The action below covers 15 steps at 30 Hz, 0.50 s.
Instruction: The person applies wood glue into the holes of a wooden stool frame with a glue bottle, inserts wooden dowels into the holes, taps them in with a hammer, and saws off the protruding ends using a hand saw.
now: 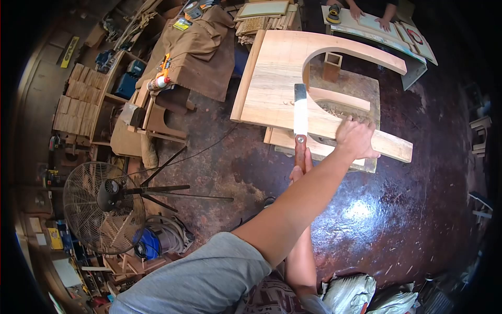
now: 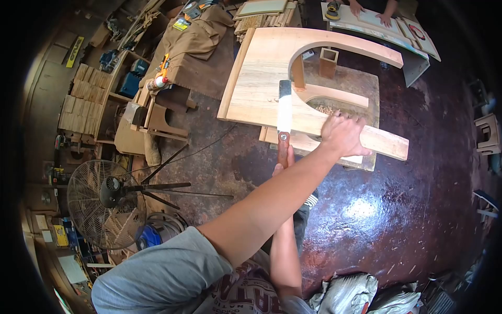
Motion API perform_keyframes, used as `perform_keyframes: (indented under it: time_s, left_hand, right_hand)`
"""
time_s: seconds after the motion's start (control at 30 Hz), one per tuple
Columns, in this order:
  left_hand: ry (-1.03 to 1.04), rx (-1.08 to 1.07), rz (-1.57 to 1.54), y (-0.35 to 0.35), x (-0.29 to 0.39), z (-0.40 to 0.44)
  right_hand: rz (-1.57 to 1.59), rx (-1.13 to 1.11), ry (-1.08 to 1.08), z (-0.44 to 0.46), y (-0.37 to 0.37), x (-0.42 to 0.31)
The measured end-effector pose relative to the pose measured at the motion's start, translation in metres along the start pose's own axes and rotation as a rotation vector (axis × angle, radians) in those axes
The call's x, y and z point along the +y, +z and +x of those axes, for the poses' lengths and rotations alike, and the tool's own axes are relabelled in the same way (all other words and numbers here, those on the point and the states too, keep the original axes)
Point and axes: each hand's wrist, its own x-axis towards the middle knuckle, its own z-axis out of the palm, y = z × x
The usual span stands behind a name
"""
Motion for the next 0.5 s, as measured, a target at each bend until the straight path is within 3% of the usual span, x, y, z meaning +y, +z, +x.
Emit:
perform_keyframes:
  time_s: [0.17, 0.27, 0.33, 0.5]
  left_hand:
    - [-0.019, -0.063, -0.011, -0.002, 0.003, -0.001]
    - [0.019, 0.059, -0.007, -0.002, -0.001, 0.007]
    - [0.027, 0.061, 0.009, 0.005, -0.003, 0.000]
    - [-0.015, 0.000, -0.012, 0.000, -0.002, 0.000]
  right_hand:
    - [-0.263, -0.168, 0.096, -0.056, 0.018, 0.002]
    - [-0.421, -0.253, 0.093, -0.069, 0.025, 0.006]
    - [0.529, -0.097, 0.523, -0.082, 0.019, 0.045]
    - [0.257, -0.006, 0.375, -0.042, 0.011, 0.026]
